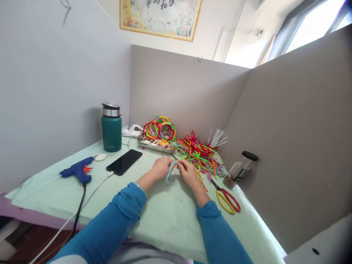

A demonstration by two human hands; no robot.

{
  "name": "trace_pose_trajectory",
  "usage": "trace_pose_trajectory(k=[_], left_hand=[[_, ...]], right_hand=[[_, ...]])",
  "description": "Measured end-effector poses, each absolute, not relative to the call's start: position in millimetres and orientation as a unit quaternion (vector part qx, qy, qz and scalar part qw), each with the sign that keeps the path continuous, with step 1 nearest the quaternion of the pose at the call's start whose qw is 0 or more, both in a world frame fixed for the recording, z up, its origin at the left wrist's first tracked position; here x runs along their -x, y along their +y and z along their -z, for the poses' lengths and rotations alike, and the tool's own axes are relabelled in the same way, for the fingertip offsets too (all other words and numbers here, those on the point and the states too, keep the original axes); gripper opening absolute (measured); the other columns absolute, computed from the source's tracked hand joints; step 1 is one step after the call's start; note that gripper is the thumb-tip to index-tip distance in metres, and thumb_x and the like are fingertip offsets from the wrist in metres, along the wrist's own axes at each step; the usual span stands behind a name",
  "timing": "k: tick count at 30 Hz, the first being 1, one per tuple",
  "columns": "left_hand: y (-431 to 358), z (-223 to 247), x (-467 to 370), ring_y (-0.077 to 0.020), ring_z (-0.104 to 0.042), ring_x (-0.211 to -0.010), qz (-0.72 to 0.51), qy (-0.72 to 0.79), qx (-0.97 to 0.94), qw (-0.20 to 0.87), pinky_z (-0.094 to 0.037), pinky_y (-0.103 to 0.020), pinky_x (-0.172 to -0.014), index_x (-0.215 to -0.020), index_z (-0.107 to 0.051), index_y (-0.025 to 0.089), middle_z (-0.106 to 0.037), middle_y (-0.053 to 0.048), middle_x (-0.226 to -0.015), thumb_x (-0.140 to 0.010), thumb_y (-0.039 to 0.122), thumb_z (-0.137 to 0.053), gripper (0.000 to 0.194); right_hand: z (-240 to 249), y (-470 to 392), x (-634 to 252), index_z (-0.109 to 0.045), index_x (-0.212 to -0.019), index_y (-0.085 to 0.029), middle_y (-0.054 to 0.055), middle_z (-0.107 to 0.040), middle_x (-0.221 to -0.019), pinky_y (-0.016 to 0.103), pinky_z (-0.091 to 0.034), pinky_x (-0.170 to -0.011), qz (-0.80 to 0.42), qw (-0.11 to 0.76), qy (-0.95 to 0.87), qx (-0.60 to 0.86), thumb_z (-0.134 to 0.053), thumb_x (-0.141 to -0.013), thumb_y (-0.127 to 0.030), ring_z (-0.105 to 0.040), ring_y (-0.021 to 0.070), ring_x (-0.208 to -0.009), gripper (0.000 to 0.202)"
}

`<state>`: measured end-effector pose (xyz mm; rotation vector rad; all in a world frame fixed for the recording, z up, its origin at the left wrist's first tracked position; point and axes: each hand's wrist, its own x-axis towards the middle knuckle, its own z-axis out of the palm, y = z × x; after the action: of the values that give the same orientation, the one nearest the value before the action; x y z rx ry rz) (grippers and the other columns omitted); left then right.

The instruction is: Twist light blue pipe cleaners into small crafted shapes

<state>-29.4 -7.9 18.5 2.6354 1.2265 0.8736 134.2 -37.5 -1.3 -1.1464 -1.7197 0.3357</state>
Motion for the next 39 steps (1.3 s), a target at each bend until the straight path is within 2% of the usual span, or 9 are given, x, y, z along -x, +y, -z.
trace_pose_trajectory(k=[7,15,23,30,35,39], left_hand=[[-6.2,-16.9,26.3,-0.0154,-0.060,-0.077,-0.302,0.414,-0.858,0.050,-0.040,-0.023,-0.069,-0.081,-0.070,0.020,-0.070,-0.005,-0.082,-0.091,0.034,-0.038,0.037],[-7.4,-21.5,27.0,-0.0146,-0.058,-0.065,-0.273,0.459,-0.842,0.083,-0.036,-0.022,-0.060,-0.075,-0.070,0.019,-0.069,-0.004,-0.071,-0.091,0.040,-0.035,0.044],[-5.4,-18.3,25.7,-0.0163,-0.061,-0.072,-0.309,0.488,-0.812,0.081,-0.036,-0.023,-0.060,-0.086,-0.065,0.019,-0.069,-0.004,-0.077,-0.086,0.040,-0.044,0.029],[-2.3,-17.9,26.5,-0.0158,-0.060,-0.070,-0.319,0.535,-0.777,0.088,-0.036,-0.023,-0.059,-0.076,-0.065,0.019,-0.068,-0.003,-0.072,-0.083,0.039,-0.049,0.026],[-2.6,-19.0,27.5,-0.0138,-0.059,-0.070,-0.366,0.493,-0.783,0.099,-0.039,-0.023,-0.063,-0.086,-0.065,0.021,-0.068,-0.001,-0.076,-0.081,0.033,-0.055,0.017],[-6.2,-20.2,27.6,-0.0134,-0.059,-0.078,-0.373,0.431,-0.818,0.074,-0.042,-0.022,-0.071,-0.088,-0.069,0.021,-0.068,-0.003,-0.088,-0.084,0.030,-0.053,0.018]], right_hand=[[4.3,-35.7,-133.8,-0.066,-0.092,-0.018,0.005,-0.066,-0.077,0.027,-0.045,-0.064,-0.143,0.508,-0.721,0.450,-0.048,-0.086,-0.029,-0.060,0.0167,-0.069,0.022],[5.0,-36.2,-132.8,-0.067,-0.090,-0.018,0.003,-0.064,-0.074,0.025,-0.040,-0.058,-0.124,0.486,-0.735,0.457,-0.050,-0.085,-0.030,-0.053,0.0145,-0.060,0.022],[7.6,-34.4,-132.1,-0.067,-0.090,-0.018,0.003,-0.063,-0.072,0.026,-0.039,-0.056,-0.106,0.482,-0.732,0.471,-0.052,-0.083,-0.034,-0.051,0.0147,-0.059,0.023],[12.9,-32.2,-127.9,-0.066,-0.091,-0.018,0.002,-0.063,-0.070,0.026,-0.040,-0.057,-0.113,0.478,-0.740,0.460,-0.052,-0.084,-0.034,-0.051,0.0147,-0.058,0.022],[12.8,-32.1,-127.1,-0.066,-0.091,-0.018,0.000,-0.058,-0.063,0.025,-0.039,-0.054,-0.143,0.494,-0.719,0.468,-0.054,-0.083,-0.035,-0.050,0.0142,-0.055,0.023],[12.3,-29.8,-128.4,-0.066,-0.089,-0.018,-0.002,-0.054,-0.057,0.025,-0.037,-0.049,-0.183,0.519,-0.684,0.479,-0.055,-0.080,-0.037,-0.047,0.0136,-0.050,0.024]])
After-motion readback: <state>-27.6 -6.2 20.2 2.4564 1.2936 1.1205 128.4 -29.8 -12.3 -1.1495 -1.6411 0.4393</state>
